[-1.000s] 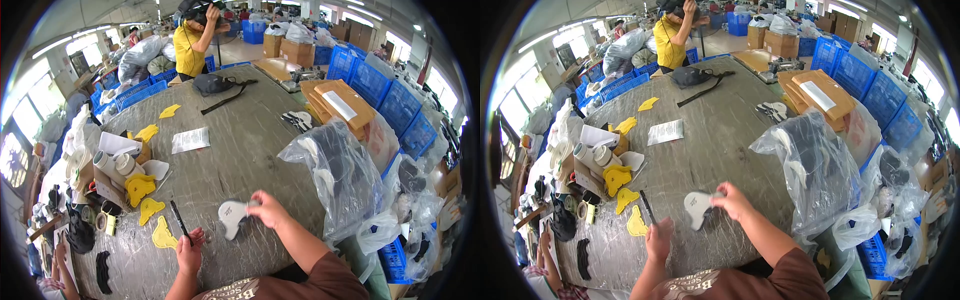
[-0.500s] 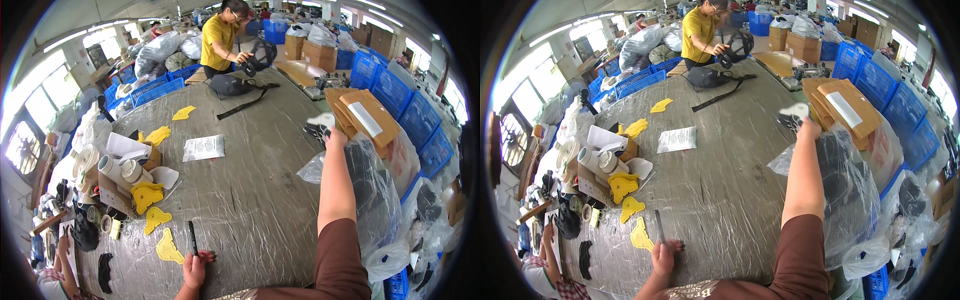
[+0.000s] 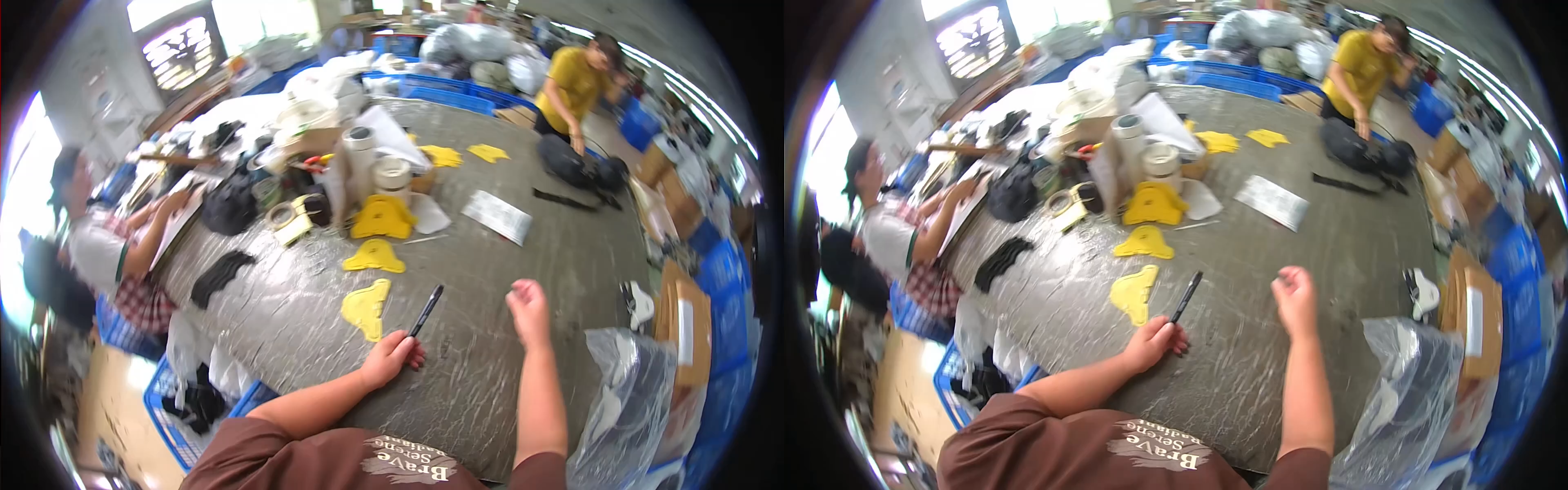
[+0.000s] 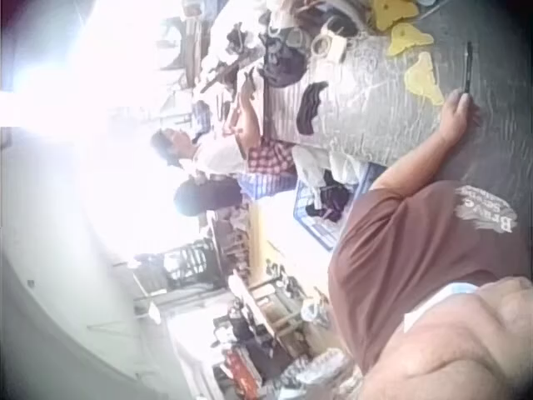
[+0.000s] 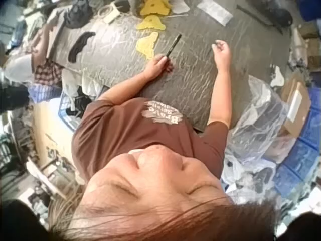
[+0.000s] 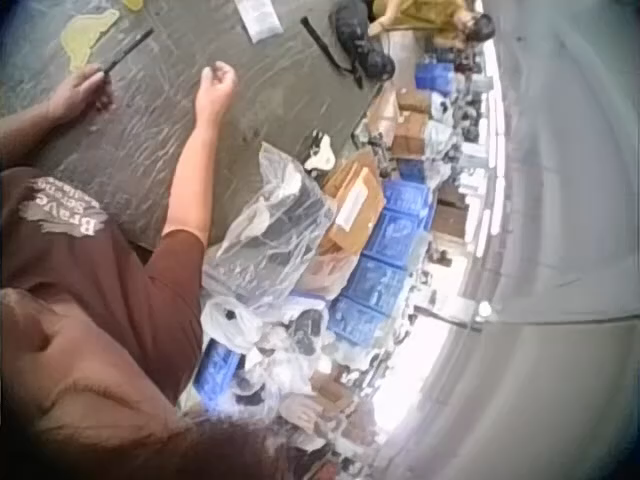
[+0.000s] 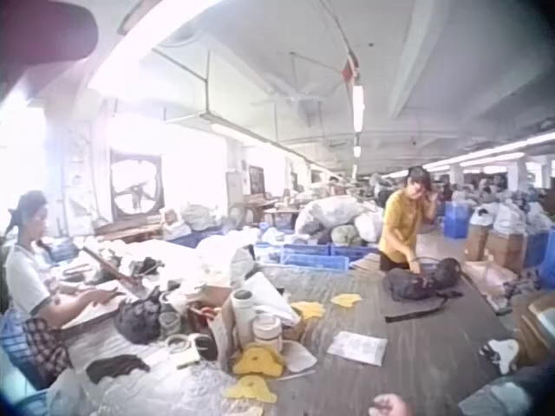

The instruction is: Organizing, stacking, and marking shoe components at a factory workstation.

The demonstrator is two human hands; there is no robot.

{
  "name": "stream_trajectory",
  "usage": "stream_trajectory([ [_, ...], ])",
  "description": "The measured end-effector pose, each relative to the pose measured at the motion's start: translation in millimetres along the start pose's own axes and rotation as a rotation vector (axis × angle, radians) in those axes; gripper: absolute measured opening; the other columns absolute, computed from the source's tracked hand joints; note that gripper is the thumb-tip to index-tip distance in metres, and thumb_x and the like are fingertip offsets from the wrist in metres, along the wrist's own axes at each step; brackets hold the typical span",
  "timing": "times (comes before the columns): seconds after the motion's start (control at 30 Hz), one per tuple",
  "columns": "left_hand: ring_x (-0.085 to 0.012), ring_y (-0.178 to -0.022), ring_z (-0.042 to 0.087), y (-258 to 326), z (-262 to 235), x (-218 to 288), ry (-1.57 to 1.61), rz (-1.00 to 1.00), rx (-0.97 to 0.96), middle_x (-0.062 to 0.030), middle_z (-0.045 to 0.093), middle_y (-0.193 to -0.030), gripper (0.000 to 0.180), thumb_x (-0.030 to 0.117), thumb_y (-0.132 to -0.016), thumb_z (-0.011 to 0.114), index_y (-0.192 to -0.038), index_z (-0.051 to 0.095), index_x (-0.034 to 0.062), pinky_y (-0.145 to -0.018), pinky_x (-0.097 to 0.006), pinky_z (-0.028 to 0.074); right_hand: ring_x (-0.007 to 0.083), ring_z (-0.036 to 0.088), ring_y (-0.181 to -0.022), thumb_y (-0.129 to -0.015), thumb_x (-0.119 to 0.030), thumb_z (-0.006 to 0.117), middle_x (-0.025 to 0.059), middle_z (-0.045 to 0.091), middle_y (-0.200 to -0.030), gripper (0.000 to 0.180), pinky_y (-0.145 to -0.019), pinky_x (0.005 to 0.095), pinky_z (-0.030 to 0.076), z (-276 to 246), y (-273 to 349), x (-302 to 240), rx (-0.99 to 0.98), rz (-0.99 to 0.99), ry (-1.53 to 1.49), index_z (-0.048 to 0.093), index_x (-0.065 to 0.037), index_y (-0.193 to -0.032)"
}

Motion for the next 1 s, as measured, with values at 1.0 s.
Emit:
stream_trajectory([
  [1.0, -0.0273, -0.075, 0.063, -13.8, -144.4, 100.2, -1.037, 0.435, 0.398, -0.0134, 0.061, -0.092, 0.028, 0.017, -0.078, 0.072, -0.099, 0.064, -0.0013, -0.07, -0.036, 0.051, 0.0256, 0.061, -0.081, -0.067, -0.008, 0.065, 0.0152, 0.063, -0.089, 0.019, -0.076, 0.0415, 0.05, 66.3, 232.1, -391.9, -0.209, -0.736, 1.146, 0.064, 0.001, -0.083],
])
Point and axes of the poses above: each hand's wrist, its own y-axis away from the middle knuckle, its own z-axis out of the palm, x = y × z, the point moved 10 cm from there along -y, towards the middle knuckle
